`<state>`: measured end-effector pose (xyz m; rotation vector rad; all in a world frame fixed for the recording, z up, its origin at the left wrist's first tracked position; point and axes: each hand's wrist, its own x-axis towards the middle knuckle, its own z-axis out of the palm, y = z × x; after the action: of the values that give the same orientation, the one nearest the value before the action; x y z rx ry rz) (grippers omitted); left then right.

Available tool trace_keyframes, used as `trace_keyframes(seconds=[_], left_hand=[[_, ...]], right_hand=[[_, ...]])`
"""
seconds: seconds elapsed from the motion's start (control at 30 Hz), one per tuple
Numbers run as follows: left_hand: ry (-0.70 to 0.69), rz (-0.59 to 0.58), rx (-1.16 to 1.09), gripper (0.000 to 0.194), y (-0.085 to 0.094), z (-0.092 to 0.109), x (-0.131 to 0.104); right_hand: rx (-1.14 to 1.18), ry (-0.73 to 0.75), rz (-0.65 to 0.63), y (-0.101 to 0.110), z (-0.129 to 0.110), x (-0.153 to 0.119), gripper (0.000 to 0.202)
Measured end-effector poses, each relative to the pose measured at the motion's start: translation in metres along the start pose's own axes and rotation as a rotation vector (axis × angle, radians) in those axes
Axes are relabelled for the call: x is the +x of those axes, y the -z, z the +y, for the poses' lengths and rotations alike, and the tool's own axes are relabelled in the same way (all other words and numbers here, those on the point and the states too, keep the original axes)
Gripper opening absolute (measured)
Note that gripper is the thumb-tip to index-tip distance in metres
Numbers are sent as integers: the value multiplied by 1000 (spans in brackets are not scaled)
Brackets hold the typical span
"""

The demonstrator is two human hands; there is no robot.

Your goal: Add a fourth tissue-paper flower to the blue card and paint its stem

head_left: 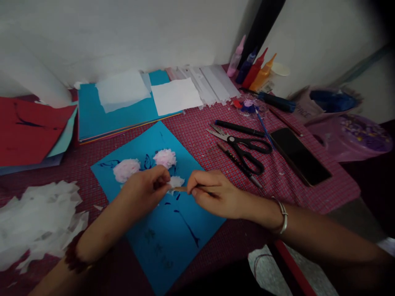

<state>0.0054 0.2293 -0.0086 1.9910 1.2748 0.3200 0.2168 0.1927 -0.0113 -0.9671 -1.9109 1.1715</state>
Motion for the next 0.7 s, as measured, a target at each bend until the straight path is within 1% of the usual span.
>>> trace_keyframes(seconds=[0.1, 0.2, 0.23, 0.37, 0.4, 0.47, 0.5, 0.57, 0.6, 0.63, 0.67, 0.7], left_hand=[[-35, 63, 46, 14, 3, 0, 0], [-99, 146, 146, 22, 9, 0, 0], [-115, 143, 190, 24, 11, -1, 0], [-140, 32, 364, 31, 15, 0, -2], [-143, 20, 396, 31, 14, 1, -2], [-154, 28, 447, 32, 12, 2, -2], [-159, 37, 459, 32, 10, 2, -1], [-164, 50, 436, 31, 10, 2, -1], [-166, 59, 400, 30, 12, 2, -2], [-166, 73, 353, 29, 15, 2, -4], [-157, 103, 301, 28, 22, 0, -7], [-122, 167, 248, 27, 30, -2, -13]], right_hand=[[-82, 33, -34, 1, 0, -1, 15], [-202, 131, -83, 0, 0, -2, 14], [-255, 176, -102, -1, 0, -3, 14], [-576, 335, -205, -10, -4, -8, 10], [-657, 363, -233, -13, -5, -9, 9], [-768, 400, -270, -17, -8, -12, 8], [-787, 412, -273, -18, -8, -12, 8], [-720, 427, -218, -16, -9, -12, 8], [-623, 420, -165, -13, -9, -12, 8], [-487, 385, -100, -9, -8, -11, 9], [-324, 316, -25, -4, -8, -10, 11], [-153, 216, 44, 1, -7, -8, 12]])
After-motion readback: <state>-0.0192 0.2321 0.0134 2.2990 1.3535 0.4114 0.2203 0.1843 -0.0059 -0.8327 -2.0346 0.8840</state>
